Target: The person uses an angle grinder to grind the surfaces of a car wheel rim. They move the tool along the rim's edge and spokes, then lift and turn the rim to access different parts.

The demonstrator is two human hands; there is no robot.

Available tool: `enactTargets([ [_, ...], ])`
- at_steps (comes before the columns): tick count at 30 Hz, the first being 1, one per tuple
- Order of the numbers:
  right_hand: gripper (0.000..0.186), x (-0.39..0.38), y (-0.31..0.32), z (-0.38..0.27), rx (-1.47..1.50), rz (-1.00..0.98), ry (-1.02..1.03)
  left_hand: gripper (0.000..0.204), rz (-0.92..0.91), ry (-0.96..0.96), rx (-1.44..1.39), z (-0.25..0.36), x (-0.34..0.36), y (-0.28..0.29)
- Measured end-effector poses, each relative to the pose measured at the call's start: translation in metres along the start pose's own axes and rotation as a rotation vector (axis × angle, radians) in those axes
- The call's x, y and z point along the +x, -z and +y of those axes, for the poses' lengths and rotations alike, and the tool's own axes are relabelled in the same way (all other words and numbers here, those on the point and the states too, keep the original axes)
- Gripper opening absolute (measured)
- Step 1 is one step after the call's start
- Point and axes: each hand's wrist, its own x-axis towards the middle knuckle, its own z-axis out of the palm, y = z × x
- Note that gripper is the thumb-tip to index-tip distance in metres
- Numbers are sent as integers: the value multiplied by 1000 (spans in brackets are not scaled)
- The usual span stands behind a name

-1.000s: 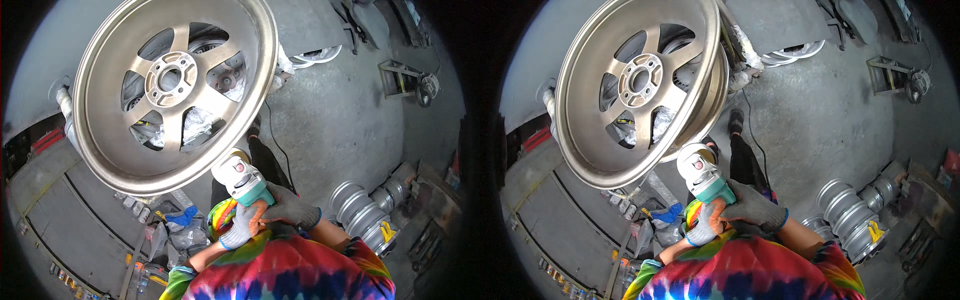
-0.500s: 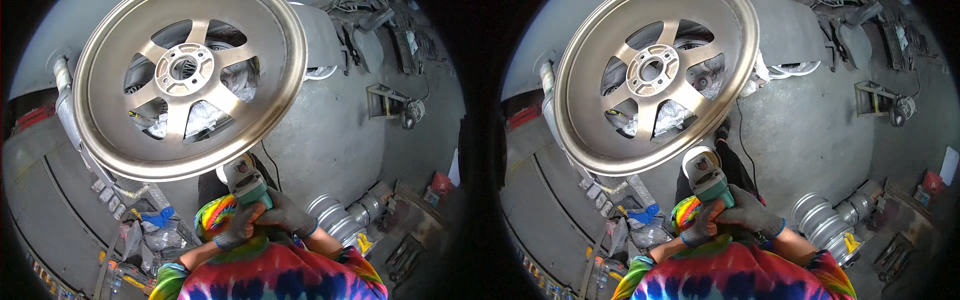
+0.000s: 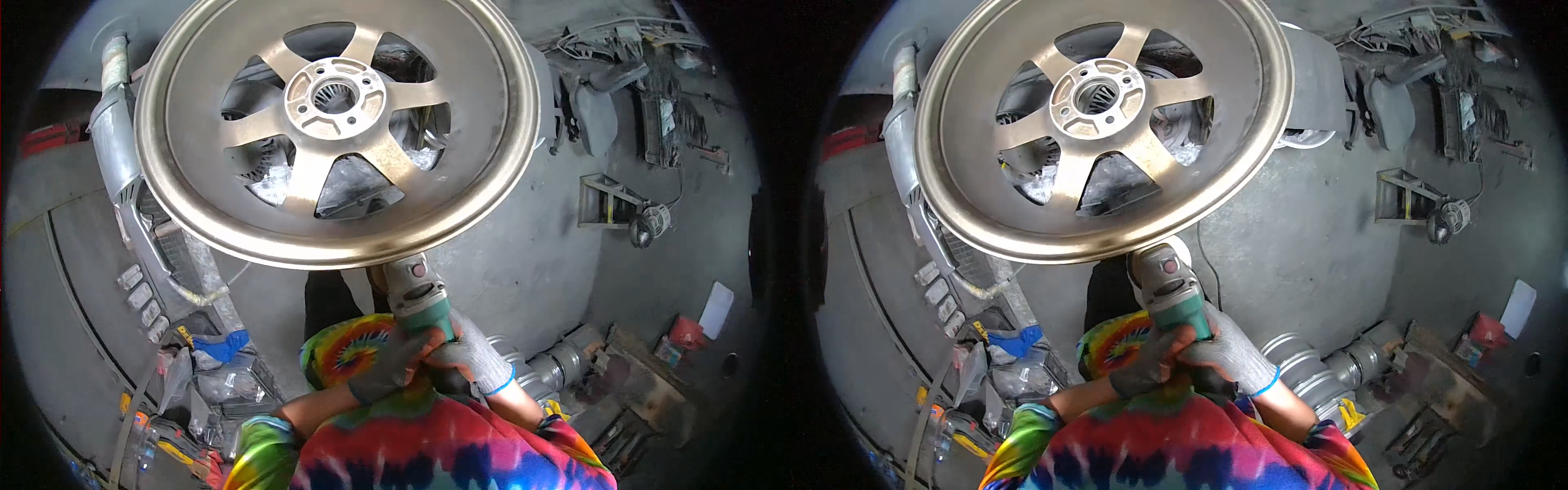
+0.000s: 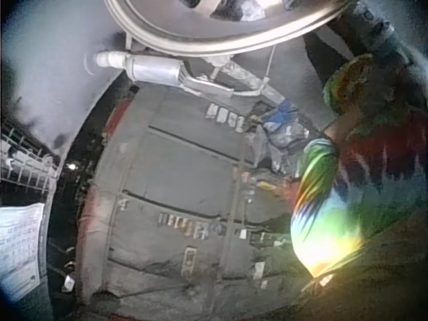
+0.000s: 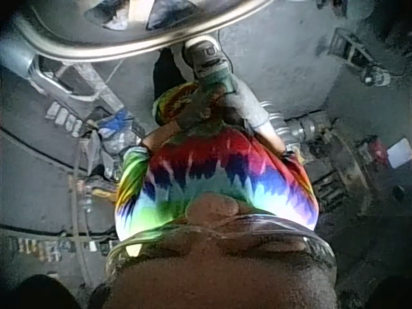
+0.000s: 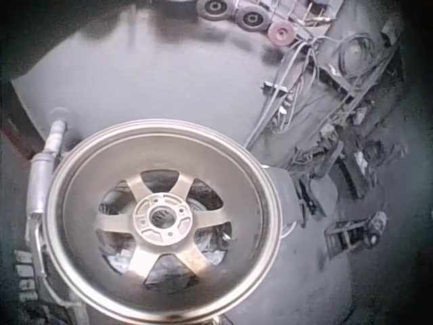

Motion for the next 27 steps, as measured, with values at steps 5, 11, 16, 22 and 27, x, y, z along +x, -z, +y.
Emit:
enactTargets([
  [5,61,0,5,5,3,39,18,28,-38,138,-115,-16,5,28],
  [11,70,4,15,24,41,41,31,26,-162,-23,173,-21,20,35],
  [16,76,13,14,29,-97,103,110,14,-225,-68,253,-19,32,42],
  [22,74,22,18,58,19,119,77,15,-285,-142,194,-8,32,37],
  [27,73,24,11,55,-133,103,153,15,-339,-435,793,-22,28,61],
])
